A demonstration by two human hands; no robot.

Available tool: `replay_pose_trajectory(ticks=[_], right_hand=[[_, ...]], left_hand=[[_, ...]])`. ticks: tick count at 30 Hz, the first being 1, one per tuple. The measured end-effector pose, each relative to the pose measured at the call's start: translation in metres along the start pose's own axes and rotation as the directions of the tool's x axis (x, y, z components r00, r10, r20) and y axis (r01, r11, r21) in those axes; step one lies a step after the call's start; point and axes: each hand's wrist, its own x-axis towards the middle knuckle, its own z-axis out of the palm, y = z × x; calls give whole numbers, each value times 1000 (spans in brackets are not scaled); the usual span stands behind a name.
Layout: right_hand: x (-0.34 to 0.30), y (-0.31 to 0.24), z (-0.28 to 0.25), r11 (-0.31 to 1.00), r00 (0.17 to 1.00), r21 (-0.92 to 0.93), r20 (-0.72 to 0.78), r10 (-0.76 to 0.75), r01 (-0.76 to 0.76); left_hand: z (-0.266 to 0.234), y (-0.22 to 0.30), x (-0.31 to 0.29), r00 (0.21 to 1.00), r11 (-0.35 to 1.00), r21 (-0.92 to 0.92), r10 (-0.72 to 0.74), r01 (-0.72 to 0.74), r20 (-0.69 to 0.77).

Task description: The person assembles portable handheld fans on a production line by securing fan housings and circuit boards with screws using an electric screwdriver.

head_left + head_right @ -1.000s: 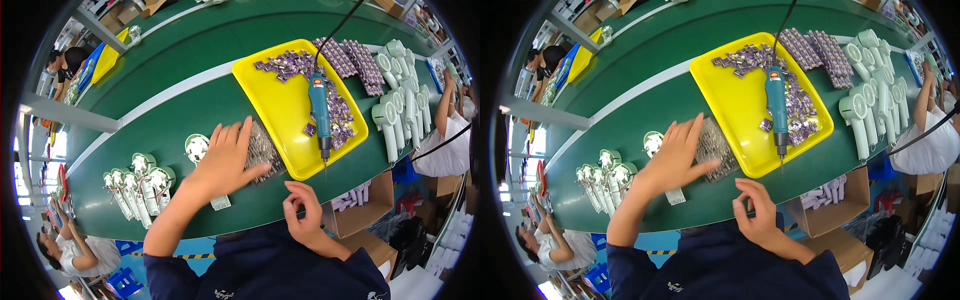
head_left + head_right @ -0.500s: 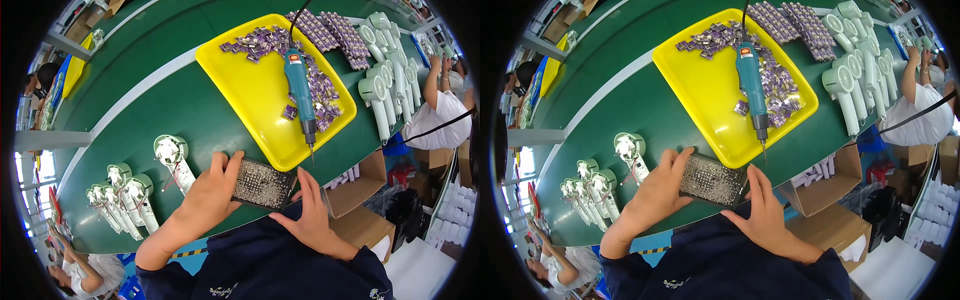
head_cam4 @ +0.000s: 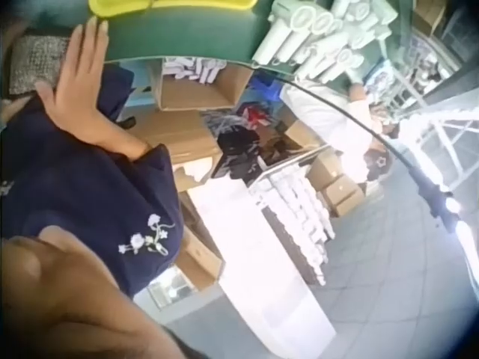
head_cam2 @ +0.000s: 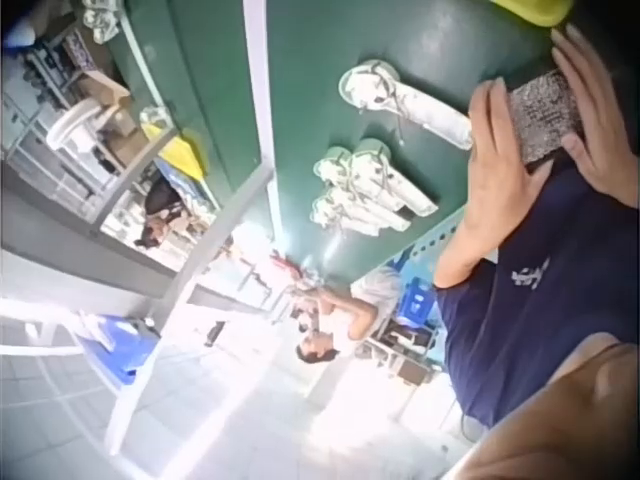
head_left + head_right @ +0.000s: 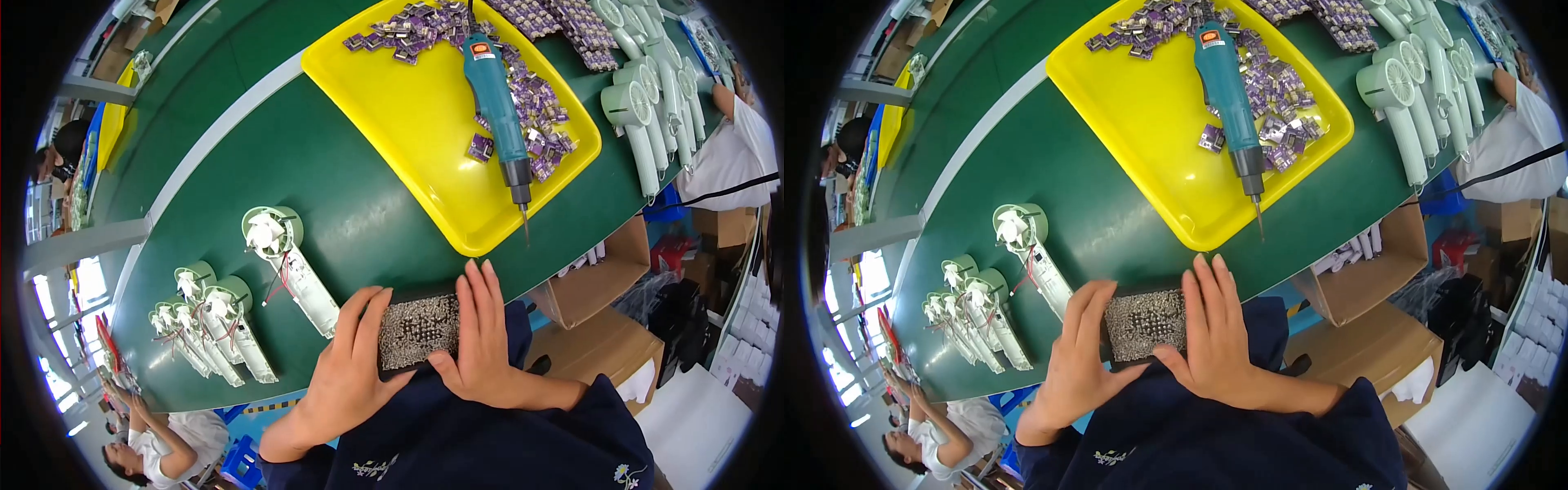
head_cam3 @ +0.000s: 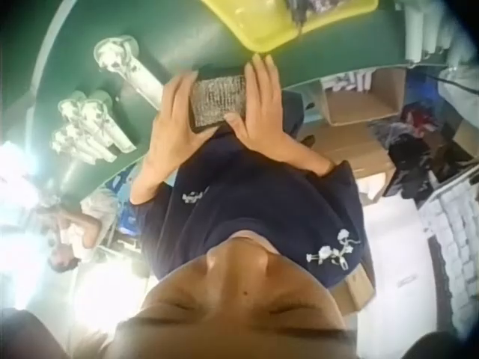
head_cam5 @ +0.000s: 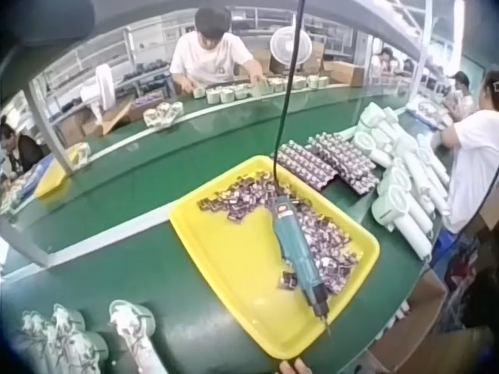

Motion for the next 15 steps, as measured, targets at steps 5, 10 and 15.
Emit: replay_pose_trajectory(ticks=[5,10,15], right_hand=[[5,-8,12,1000,998,-16,61,-14,15],[4,-13,18,998,997,-11,43,-57,57],[17,-14,27,993,993,16,43,-114,113]], left_hand=[[-10,-3,-3,999,1000,20,-13,14,-43],[-14,-9,-10,997,997,66,-25,29,-68],[-18,-9,-15,986,994,101,-28,45,-166]])
